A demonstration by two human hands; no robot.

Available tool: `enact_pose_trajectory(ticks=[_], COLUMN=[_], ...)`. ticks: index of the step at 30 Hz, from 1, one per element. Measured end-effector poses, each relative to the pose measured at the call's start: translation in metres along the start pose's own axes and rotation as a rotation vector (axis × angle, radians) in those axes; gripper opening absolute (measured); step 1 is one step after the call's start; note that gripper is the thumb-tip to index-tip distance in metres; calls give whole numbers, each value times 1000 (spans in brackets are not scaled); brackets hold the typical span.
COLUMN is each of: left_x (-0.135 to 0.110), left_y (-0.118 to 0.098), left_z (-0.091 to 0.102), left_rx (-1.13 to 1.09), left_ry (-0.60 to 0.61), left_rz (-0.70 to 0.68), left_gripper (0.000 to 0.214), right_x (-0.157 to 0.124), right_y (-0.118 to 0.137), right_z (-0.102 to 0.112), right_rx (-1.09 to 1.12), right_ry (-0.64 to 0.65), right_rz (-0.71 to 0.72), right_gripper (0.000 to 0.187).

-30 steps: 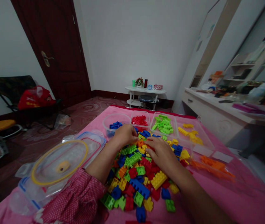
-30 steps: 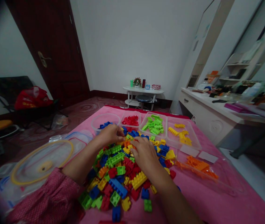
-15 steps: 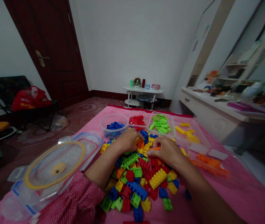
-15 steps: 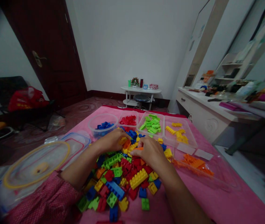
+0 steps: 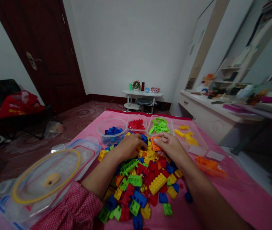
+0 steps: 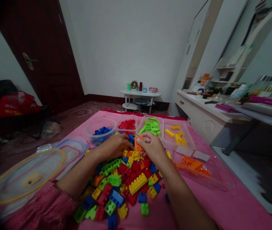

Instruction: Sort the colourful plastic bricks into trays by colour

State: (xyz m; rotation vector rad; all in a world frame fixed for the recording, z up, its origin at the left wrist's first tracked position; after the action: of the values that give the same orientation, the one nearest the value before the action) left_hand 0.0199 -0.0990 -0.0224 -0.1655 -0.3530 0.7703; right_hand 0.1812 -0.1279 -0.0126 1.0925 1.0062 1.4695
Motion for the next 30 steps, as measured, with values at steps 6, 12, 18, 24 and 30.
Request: enact_pose_trajectory(ticks=[6, 12, 18, 24, 30], left_x=[3, 7, 11, 12, 14], left_y=[6, 3, -12, -13, -11], left_z=[-9, 11, 14, 2, -8], left_rx=[-48, -445, -950, -951, -972], left_ry=[31, -36, 51, 19, -41], left_rz=[17, 183, 121, 112, 251], left_gripper=[25, 26, 35, 47, 64], right_x=[3, 2, 0, 0, -1], right_y=[-3, 2, 0, -1, 2], right_z=[4, 3, -5, -8, -4], right_rx=[15, 52, 195, 134, 123], right_ry=[1, 1, 130, 115, 40], right_rz=[-2, 27, 3, 33, 4], right_gripper=[36, 43, 58, 57, 36])
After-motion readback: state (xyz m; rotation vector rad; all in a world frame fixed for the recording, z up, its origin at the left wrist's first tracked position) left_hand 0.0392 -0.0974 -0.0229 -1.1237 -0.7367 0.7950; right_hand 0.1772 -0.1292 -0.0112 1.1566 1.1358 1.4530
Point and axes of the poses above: each hand's wrist, its own x-axis towards the middle knuckle, its own z-axis out of the back of the hand, y = z × x, the point moved 4 cm from there along x, towards the middle knuckle, and after that the axes turned 4 degrees about z, right-handed, at the moved point
